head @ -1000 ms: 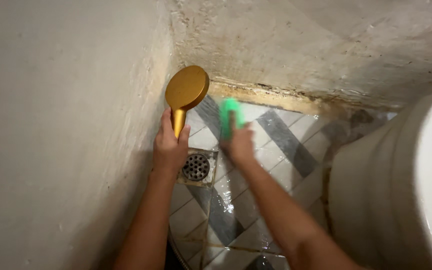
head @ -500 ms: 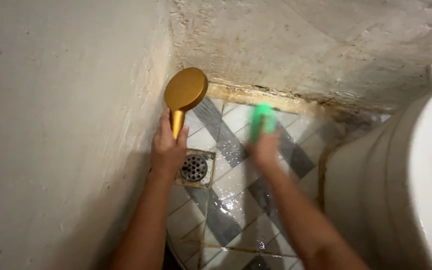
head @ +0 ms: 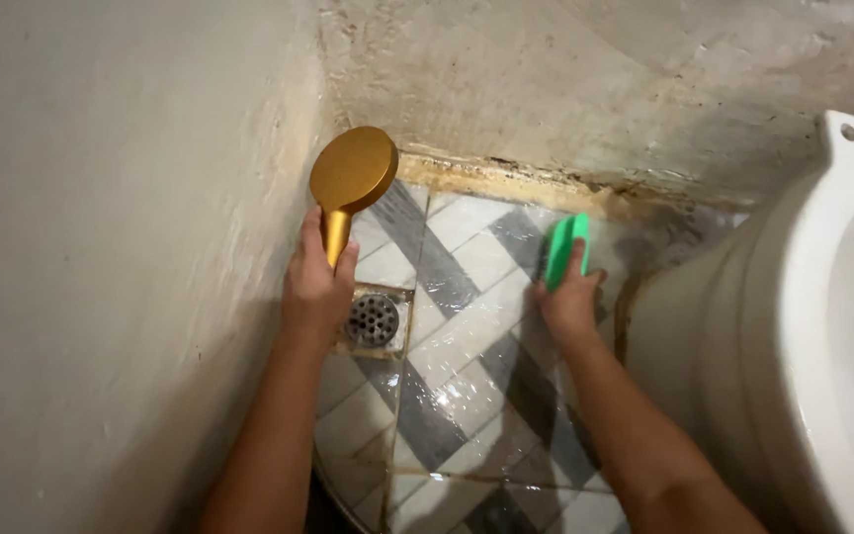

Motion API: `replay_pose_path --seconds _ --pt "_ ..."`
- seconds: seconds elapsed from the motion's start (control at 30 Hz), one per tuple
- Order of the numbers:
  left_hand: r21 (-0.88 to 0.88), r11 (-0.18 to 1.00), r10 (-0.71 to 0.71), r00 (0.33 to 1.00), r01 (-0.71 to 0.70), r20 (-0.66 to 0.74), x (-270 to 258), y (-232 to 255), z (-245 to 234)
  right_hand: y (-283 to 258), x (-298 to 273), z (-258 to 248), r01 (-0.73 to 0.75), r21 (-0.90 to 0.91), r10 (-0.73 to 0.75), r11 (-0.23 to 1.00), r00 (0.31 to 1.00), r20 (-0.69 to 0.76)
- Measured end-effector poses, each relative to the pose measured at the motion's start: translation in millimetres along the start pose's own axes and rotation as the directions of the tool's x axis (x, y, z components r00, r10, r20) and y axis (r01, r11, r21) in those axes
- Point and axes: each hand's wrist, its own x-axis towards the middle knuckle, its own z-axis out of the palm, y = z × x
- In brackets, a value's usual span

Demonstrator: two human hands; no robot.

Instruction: The person scrubs the bathroom floor and walls using a brush and soapy water from a bucket, then rinses the surfaces with a handheld shower head.

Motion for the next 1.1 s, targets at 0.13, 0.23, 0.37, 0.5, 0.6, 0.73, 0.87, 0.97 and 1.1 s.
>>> replay_pose_path --seconds 0.13,0.23,0.37,0.5,0.6,0.73,0.87,0.97,1.1 --pt "0.021 0.996 0.089 0.996 -0.089 -0.026 -1.3 1.9 5.3 -22.8 -18.4 63.5 0.339 -0.139 -0.338 0.931 0.941 0.028" --pt "0.030 0.987 0.156 0.987 -0.155 -0.041 -0.9 9.1 4.5 -83.8 -65.3 113.8 0.337 -0.207 -0.274 0.918 0.920 0.280" --pt "0.021 0.999 0.024 0.999 -0.024 0.024 -0.8 16.9 3.0 -65.2 -55.7 68.7 0.328 -0.227 -0.276 0.917 0.932 0.235" --pt "0.041 0.997 0.059 0.998 -0.059 0.010 -1.5 13.3 0.3 1.0 -42.2 1.7 0.340 -0.004 -0.339 0.940 0.938 -0.072" --pt "0.041 0.998 0.044 0.998 -0.045 0.037 -3.3 5.5 2.0 14.3 -54.1 9.0 0.272 -0.027 -0.274 0.962 0.959 -0.073" --pt "0.085 0.984 0.157 0.987 -0.158 0.016 -1.5 0.3 11.1 6.2 -81.3 18.9 0.226 -0.239 -0.226 0.945 0.974 0.027" --pt "0.102 0.993 0.049 0.991 -0.062 0.127 -6.2 12.3 9.9 23.2 -104.0 29.3 0.253 -0.331 -0.219 0.909 0.966 0.136" --pt "0.081 0.994 0.065 0.988 -0.077 0.143 -7.7 26.8 7.9 92.5 -74.4 10.2 0.186 0.196 -0.209 0.963 0.973 0.103" --pt "0.123 0.991 0.029 0.979 -0.055 0.204 -11.0 42.7 8.5 141.2 -57.4 34.3 0.033 0.511 -0.109 0.859 0.987 0.120"
